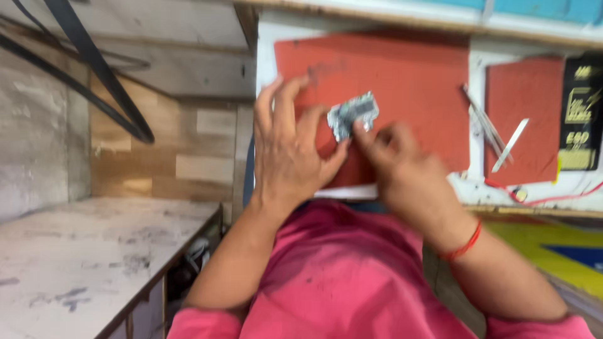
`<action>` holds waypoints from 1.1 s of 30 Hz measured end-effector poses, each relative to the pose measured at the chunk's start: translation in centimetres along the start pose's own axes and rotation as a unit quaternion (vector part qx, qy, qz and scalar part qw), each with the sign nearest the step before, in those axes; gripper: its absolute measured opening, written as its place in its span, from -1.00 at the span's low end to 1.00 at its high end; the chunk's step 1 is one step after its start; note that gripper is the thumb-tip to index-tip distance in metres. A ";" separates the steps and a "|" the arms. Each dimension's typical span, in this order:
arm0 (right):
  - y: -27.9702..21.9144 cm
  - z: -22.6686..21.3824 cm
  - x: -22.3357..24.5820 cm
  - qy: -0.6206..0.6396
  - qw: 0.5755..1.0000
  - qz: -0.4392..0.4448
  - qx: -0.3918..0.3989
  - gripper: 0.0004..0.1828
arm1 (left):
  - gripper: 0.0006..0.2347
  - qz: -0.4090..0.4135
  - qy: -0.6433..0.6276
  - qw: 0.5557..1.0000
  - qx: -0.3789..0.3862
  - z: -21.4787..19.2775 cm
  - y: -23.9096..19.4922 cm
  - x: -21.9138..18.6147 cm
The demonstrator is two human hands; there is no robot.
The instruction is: The person uses a hot air gun to apply heat to a small circuit board placed on a red mat. They hold the board with one hand while directing the hot air with the other, then briefly inspect the board after heating.
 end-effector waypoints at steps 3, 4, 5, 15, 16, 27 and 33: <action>0.6 -0.5 -0.5 -0.020 0.999 0.006 -0.024 -0.30 | -0.63 -0.006 -0.008 1.000 -0.003 0.3 0.4 0.1; 1.0 -0.4 -0.5 0.002 1.000 -0.017 -0.012 -0.28 | -0.62 0.000 -0.011 1.000 -0.008 0.5 0.9 0.3; 0.8 -0.2 -0.3 0.032 0.999 -0.032 0.011 -0.25 | -0.61 -0.002 -0.011 1.000 -0.001 0.3 0.6 0.3; 0.1 -0.3 0.1 0.005 1.000 0.005 0.025 -0.28 | -0.55 -0.026 -0.042 0.999 -0.006 -0.3 0.1 0.2; 0.5 0.0 -0.2 -0.008 1.000 0.013 0.025 -0.30 | -0.55 -0.027 -0.040 0.999 -0.014 0.0 0.6 0.2; -0.9 0.6 -1.7 0.016 1.000 0.008 0.010 -0.34 | -0.59 0.003 -0.016 1.000 0.011 0.0 0.4 0.2; -0.4 0.9 -1.4 -0.008 1.000 0.002 0.020 -0.27 | -0.63 -0.005 -0.015 1.000 0.020 0.0 0.5 -0.1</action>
Point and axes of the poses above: each hand's wrist, its own y-axis towards the middle knuckle, its own z-axis out of the palm, x = y × z, the point moved 1 cm from there along y, towards the middle knuckle, and after that the axes turned 11 degrees about -x, right-handed, at the moved point
